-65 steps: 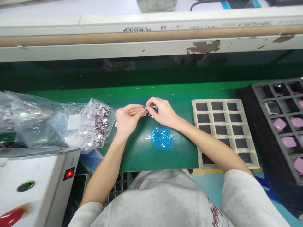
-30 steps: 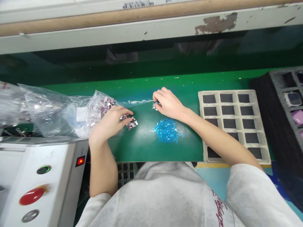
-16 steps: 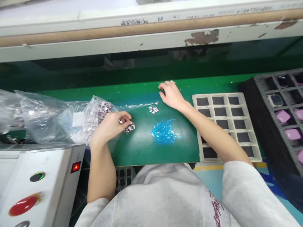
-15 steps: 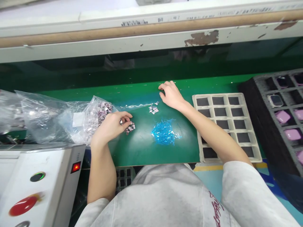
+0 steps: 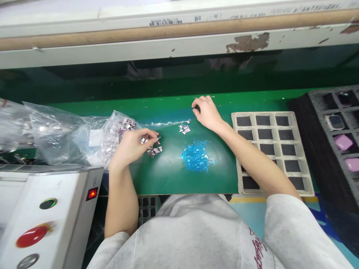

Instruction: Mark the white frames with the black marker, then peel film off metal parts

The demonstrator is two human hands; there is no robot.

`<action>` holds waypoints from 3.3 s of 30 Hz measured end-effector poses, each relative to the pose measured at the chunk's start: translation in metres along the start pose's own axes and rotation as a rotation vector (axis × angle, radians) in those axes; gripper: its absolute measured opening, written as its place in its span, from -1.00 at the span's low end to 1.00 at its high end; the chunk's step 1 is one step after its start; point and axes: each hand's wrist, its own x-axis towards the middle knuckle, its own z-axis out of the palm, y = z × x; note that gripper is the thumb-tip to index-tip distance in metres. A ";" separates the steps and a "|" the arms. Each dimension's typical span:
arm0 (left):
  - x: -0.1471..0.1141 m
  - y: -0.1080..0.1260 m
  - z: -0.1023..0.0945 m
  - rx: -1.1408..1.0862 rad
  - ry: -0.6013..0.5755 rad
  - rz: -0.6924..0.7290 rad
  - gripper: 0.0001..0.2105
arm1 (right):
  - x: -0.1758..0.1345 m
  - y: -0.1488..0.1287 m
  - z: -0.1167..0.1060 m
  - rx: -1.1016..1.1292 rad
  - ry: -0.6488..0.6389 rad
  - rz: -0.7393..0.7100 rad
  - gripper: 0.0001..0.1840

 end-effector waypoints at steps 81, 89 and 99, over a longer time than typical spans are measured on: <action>0.002 0.000 0.016 -0.156 -0.019 -0.006 -0.87 | 0.009 -0.023 -0.009 -0.097 -0.177 -0.002 -0.68; 0.002 -0.001 0.032 -0.465 0.099 -0.029 -0.82 | 0.001 -0.011 -0.002 -0.064 -0.098 0.023 -0.70; 0.005 0.009 0.037 -0.670 0.155 -0.098 -0.74 | -0.002 -0.013 -0.002 -0.073 -0.079 0.016 -0.71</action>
